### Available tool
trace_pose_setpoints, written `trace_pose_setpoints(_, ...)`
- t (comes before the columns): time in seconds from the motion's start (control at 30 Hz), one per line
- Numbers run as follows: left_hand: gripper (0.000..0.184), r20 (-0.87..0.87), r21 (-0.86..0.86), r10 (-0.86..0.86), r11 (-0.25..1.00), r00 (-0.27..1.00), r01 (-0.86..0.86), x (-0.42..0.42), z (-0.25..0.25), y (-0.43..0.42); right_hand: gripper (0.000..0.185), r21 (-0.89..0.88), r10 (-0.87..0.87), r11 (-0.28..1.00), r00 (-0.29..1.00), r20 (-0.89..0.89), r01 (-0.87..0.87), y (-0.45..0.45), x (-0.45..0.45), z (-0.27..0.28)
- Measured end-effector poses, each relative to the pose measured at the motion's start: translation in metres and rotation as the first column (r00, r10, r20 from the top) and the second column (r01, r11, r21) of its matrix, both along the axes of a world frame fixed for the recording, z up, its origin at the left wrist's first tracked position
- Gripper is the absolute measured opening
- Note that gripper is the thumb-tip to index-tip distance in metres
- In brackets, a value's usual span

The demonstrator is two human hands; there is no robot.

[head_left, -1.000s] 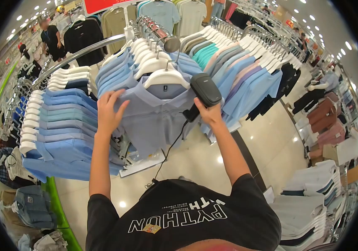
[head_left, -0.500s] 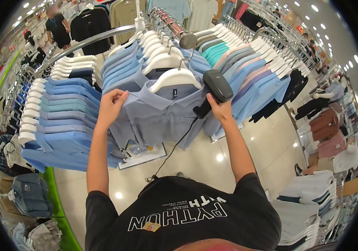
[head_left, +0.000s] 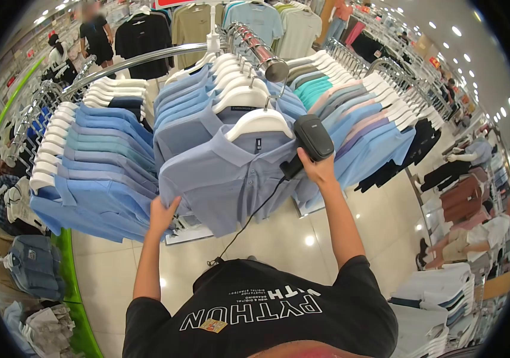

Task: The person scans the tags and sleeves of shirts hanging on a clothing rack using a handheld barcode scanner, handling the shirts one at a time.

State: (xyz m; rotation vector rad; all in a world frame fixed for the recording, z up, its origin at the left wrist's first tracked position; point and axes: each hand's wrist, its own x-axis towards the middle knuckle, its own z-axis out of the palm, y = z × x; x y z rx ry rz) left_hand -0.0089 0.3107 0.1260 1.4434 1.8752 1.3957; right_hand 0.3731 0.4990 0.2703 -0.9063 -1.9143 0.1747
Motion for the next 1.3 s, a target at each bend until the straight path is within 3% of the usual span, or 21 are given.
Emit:
trace_pose_setpoints(0.07, 0.03, 0.06, -0.137, 0.064, 0.989, 0.996, -0.055, -0.003, -0.027, -0.026, 0.031, -0.051, 0.016, 0.999, 1.0, 0.0, -0.016, 0.001, 0.0, -0.001)
trace_pose_setpoints(0.13, 0.029, 0.081, -0.132, 0.128, 0.984, 0.988, -0.117, 0.002, -0.036, -0.05, 0.028, -0.119, 0.043, 0.992, 0.999, 0.015, -0.041, 0.007, 0.002, -0.005)
trace_pose_setpoints(0.27, 0.031, 0.128, -0.192, 0.131, 0.976, 0.983, -0.105, 0.005, -0.048, -0.087, 0.049, -0.152, 0.023, 0.988, 0.999, -0.024, -0.026, 0.015, 0.001, -0.016)
trace_pose_setpoints(0.37, 0.038, 0.022, 0.141, 0.2, 0.969, 0.979, -0.201, 0.038, -0.029, -0.094, 0.072, -0.052, -0.058, 0.998, 0.965, -0.256, 0.046, 0.005, -0.018, -0.034)
trace_pose_setpoints(0.43, 0.043, -0.027, 0.151, 0.153, 0.978, 0.988, -0.147, 0.06, -0.009, -0.09, 0.083, -0.014, -0.015, 1.0, 0.901, -0.433, 0.01, -0.027, -0.037, -0.055)
trace_pose_setpoints(0.47, 0.046, -0.05, 0.159, 0.131, 0.98, 0.99, -0.121, 0.071, 0.002, -0.085, 0.083, -0.112, 0.063, 0.985, 0.879, -0.473, -0.13, -0.044, -0.042, -0.075)
trace_pose_setpoints(0.5, 0.046, 0.056, 0.124, 0.094, 0.987, 0.994, -0.101, 0.081, 0.015, -0.082, 0.083, -0.201, 0.133, 0.941, 0.844, -0.519, -0.272, -0.064, -0.047, -0.097)
trace_pose_setpoints(0.57, 0.049, 0.269, 0.062, 0.03, 0.997, 0.963, -0.049, 0.099, 0.036, -0.075, 0.074, -0.217, 0.224, 0.864, 0.733, -0.642, -0.454, -0.107, -0.07, -0.123)
trace_pose_setpoints(0.63, 0.05, 0.266, 0.13, 0.027, 0.989, 0.964, -0.063, 0.109, 0.037, -0.068, 0.063, -0.305, 0.369, 0.755, 0.761, -0.534, -0.58, -0.133, -0.086, -0.162)
trace_pose_setpoints(0.7, 0.047, 0.321, 0.138, 0.024, 0.988, 0.947, -0.072, 0.118, 0.041, -0.065, 0.053, -0.379, 0.412, 0.636, 0.711, -0.569, -0.672, -0.166, -0.096, -0.121)
trace_pose_setpoints(0.77, 0.042, 0.333, 0.133, 0.013, 0.989, 0.943, -0.061, 0.12, 0.035, -0.063, 0.048, -0.489, 0.392, 0.415, 0.636, -0.665, -0.767, -0.181, -0.109, -0.129)
trace_pose_setpoints(0.93, 0.034, 0.447, 0.163, 0.004, 0.983, 0.895, -0.085, 0.127, 0.033, -0.063, 0.045, -0.611, 0.375, 0.387, 0.723, -0.58, -0.691, -0.192, -0.12, -0.117)
trace_pose_setpoints(1.1, 0.028, 0.505, 0.078, 0.034, 0.993, 0.863, -0.085, 0.122, 0.024, -0.067, 0.047, -0.589, 0.442, 0.39, 0.705, -0.554, -0.708, -0.192, -0.123, -0.124)
trace_pose_setpoints(1.23, 0.024, 0.456, 0.055, 0.005, 0.998, 0.89, -0.034, 0.114, 0.011, -0.071, 0.053, -0.596, 0.487, 0.305, 0.66, -0.573, -0.743, -0.192, -0.122, -0.129)
trace_pose_setpoints(1.3, 0.021, 0.37, 0.038, -0.035, 0.999, 0.928, 0.023, 0.11, 0.019, -0.072, 0.056, -0.521, 0.464, 0.344, 0.624, -0.629, -0.781, -0.194, -0.124, -0.128)
